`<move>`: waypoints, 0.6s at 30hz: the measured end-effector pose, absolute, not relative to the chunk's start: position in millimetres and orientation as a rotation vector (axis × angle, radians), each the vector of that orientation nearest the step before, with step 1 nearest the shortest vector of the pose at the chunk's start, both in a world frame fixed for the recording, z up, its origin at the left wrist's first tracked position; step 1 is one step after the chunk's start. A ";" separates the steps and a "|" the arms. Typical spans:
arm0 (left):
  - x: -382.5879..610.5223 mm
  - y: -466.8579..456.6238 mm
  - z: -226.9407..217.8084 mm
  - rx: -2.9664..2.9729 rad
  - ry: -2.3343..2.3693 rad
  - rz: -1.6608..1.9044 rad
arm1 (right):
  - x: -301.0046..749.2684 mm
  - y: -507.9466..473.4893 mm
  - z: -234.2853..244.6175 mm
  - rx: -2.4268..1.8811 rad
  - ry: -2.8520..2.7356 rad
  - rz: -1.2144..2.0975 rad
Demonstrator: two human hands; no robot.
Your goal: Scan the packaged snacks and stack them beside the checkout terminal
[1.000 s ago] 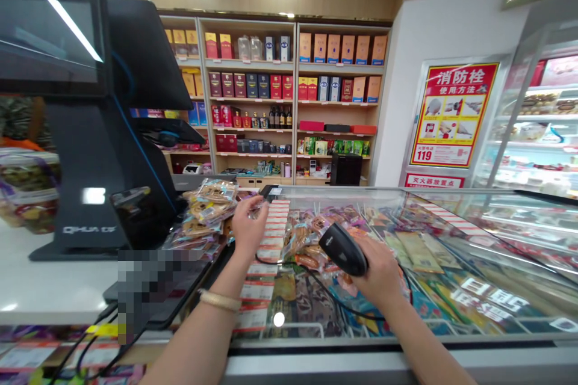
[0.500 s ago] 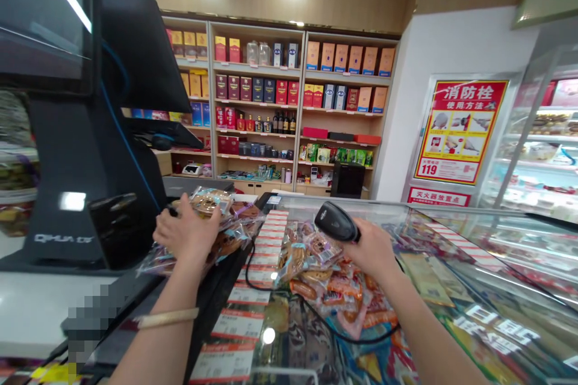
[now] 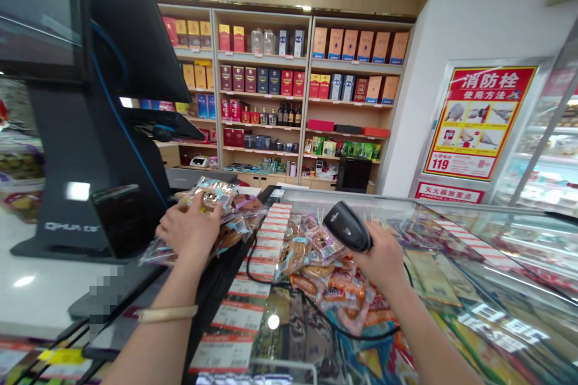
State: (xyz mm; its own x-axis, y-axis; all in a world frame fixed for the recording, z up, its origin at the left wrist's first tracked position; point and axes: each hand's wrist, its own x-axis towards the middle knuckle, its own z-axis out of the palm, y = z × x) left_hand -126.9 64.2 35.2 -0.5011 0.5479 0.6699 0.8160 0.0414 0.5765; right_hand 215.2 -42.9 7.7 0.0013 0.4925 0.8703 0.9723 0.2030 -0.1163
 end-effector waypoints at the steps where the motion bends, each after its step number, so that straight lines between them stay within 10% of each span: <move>1: -126.8 63.4 35.0 -1.397 -2.052 -1.431 | 215.7 -42.4 6.6 -1.410 -1.618 -0.707; 18: -102.9 64.3 22.7 -1.584 -1.416 -2.306 | 211.3 -47.4 5.8 -1.237 -1.671 -0.702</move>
State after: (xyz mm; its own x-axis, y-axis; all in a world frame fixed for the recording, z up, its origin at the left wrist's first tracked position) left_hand -102.9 64.3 22.7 -0.4894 0.4521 0.7457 0.4607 -0.5920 0.6613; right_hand 211.3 -47.4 5.8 -0.0806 0.4204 0.9038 0.9397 0.3344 -0.0717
